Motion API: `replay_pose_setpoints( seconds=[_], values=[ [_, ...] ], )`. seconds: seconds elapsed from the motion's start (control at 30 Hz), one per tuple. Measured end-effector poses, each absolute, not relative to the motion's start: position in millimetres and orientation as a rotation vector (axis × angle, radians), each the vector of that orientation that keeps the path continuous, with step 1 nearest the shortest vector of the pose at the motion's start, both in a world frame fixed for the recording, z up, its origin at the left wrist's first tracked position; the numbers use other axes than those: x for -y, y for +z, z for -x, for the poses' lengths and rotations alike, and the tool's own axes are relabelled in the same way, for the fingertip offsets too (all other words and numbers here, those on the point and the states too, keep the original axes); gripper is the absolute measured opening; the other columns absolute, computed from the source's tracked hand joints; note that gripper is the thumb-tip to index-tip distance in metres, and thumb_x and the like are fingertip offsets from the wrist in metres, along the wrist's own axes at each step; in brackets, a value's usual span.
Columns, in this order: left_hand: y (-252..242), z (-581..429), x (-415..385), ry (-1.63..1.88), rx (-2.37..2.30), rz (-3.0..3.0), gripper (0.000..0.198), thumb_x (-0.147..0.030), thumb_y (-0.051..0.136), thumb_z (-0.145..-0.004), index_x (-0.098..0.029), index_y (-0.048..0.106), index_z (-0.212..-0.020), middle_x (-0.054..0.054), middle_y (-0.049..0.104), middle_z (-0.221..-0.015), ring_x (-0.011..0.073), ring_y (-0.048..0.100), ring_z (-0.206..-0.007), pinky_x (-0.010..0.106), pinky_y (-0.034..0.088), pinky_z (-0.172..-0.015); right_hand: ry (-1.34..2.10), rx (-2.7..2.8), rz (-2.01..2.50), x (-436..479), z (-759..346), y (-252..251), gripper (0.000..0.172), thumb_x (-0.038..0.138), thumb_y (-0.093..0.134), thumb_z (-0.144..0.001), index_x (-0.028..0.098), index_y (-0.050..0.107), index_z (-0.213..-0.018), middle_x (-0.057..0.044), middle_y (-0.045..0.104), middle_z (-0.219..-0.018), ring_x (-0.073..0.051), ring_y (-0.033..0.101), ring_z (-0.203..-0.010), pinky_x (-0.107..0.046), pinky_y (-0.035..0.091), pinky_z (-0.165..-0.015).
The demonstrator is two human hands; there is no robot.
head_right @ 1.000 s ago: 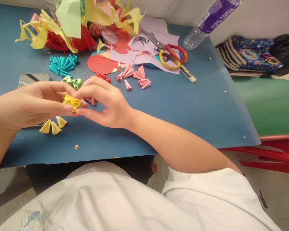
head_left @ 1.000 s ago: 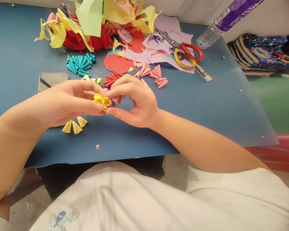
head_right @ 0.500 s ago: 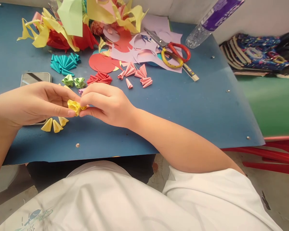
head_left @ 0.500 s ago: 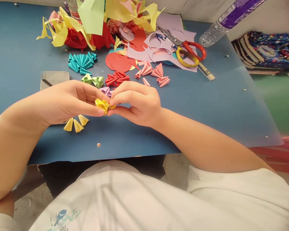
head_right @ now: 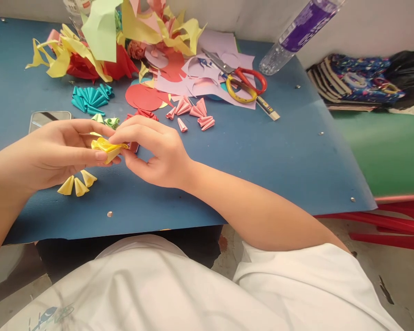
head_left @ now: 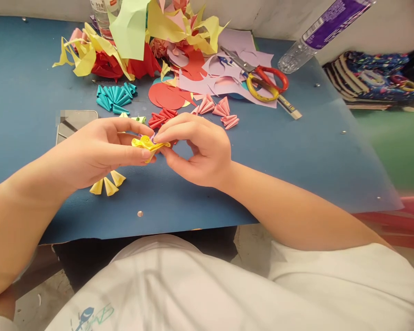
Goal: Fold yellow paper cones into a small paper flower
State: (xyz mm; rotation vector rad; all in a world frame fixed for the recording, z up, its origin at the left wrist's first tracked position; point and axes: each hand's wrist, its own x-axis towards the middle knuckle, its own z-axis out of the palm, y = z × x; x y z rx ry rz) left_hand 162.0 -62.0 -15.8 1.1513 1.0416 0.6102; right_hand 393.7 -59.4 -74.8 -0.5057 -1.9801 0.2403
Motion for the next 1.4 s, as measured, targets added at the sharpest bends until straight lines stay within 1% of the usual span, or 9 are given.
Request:
replay_pose_setpoints(
  seconds=[0.13, 0.33, 0.5, 0.6, 0.77, 0.93, 1.07, 1.2, 1.4],
  values=[
    [-13.9, -157.4, 60.3, 0.567, -1.050, -1.221, 0.047, -0.021, 0.095, -0.071, -0.016, 0.081, -0.116, 0.007, 0.083, -0.093, 0.0202, 0.079, -0.082, 0.031, 0.062, -0.076, 0.316, 2.040, 0.371, 51.8, -398.3, -73.2, 0.012, 0.019, 0.059, -0.109, 0.019, 0.069, -0.115, -0.002, 0.080, -0.108, -0.012, 0.080, -0.102, -0.033, 0.073, -0.088],
    [-6.8, -159.6, 62.6, 0.561, -1.069, -1.256, 0.046, -0.017, 0.090, -0.072, -0.015, 0.079, -0.116, 0.003, 0.077, -0.085, 0.0191, 0.074, -0.085, 0.032, 0.061, -0.081, 0.248, 1.991, 0.402, 52.0, -397.2, -73.6, 0.009, 0.012, 0.061, -0.106, 0.019, 0.065, -0.104, -0.001, 0.078, -0.104, -0.011, 0.077, -0.098, -0.031, 0.070, -0.087],
    [-1.5, -161.1, 61.7, 0.515, -0.990, -1.244, 0.030, -0.020, 0.090, -0.075, -0.016, 0.085, -0.103, 0.000, 0.072, -0.075, 0.0168, 0.072, -0.084, 0.024, 0.059, -0.072, 0.134, 1.987, 0.426, 56.1, -396.2, -73.4, 0.017, 0.011, 0.054, -0.107, 0.025, 0.064, -0.106, 0.000, 0.074, -0.107, -0.011, 0.074, -0.099, -0.032, 0.068, -0.090],
    [-4.3, -158.3, 60.1, 0.542, -0.934, -1.177, 0.021, -0.024, 0.088, -0.080, -0.013, 0.087, -0.098, 0.006, 0.078, -0.086, 0.0162, 0.071, -0.080, 0.024, 0.059, -0.069, 0.160, 1.947, 0.439, 58.5, -394.1, -72.9, 0.014, 0.010, 0.061, -0.104, 0.023, 0.065, -0.104, -0.003, 0.075, -0.104, -0.012, 0.072, -0.093, -0.029, 0.068, -0.079],
    [-13.9, -155.6, 58.7, 0.582, -0.964, -1.135, 0.024, -0.023, 0.085, -0.086, -0.014, 0.088, -0.108, 0.011, 0.082, -0.103, 0.0231, 0.078, -0.095, 0.033, 0.065, -0.086, 0.209, 1.921, 0.466, 61.4, -391.5, -72.8, 0.013, 0.010, 0.073, -0.099, 0.021, 0.067, -0.103, -0.007, 0.073, -0.104, -0.012, 0.070, -0.090, -0.021, 0.064, -0.060],
    [-17.1, -157.6, 58.5, 0.618, -0.986, -1.104, 0.019, -0.021, 0.085, -0.088, -0.012, 0.087, -0.105, 0.012, 0.082, -0.104, 0.0222, 0.079, -0.097, 0.031, 0.065, -0.088, 0.081, 1.972, 0.462, 57.1, -395.0, -74.4, 0.010, 0.017, 0.076, -0.100, 0.022, 0.071, -0.106, -0.009, 0.074, -0.108, -0.016, 0.071, -0.095, -0.033, 0.069, -0.077],
    [-15.7, -159.3, 60.2, 0.611, -1.011, -1.095, 0.016, -0.024, 0.084, -0.091, -0.011, 0.086, -0.101, 0.012, 0.082, -0.102, 0.0197, 0.078, -0.094, 0.031, 0.066, -0.090, -0.122, 1.993, 0.519, 57.4, -395.5, -72.8, 0.005, 0.019, 0.071, -0.103, 0.024, 0.073, -0.104, -0.011, 0.077, -0.116, -0.023, 0.062, -0.108, -0.034, 0.064, -0.073],
    [-14.4, -161.0, 62.3, 0.572, -0.997, -1.125, 0.021, -0.033, 0.088, -0.088, -0.014, 0.088, -0.098, 0.009, 0.083, -0.094, 0.0204, 0.079, -0.092, 0.031, 0.067, -0.088, -0.363, 1.903, 0.542, 63.6, -392.4, -68.0, 0.008, 0.016, 0.071, -0.100, 0.024, 0.073, -0.102, -0.007, 0.075, -0.100, -0.021, 0.057, -0.096, -0.039, 0.062, -0.081],
    [-17.3, -161.9, 63.0, 0.589, -1.017, -1.119, 0.028, -0.040, 0.096, -0.081, -0.015, 0.086, -0.087, 0.009, 0.082, -0.090, 0.0203, 0.078, -0.089, 0.031, 0.066, -0.087, -0.234, 2.031, 0.430, 66.2, -392.2, -65.5, 0.013, 0.013, 0.075, -0.099, 0.020, 0.070, -0.109, -0.005, 0.078, -0.094, -0.016, 0.064, -0.086, -0.033, 0.065, -0.081]
  ],
)
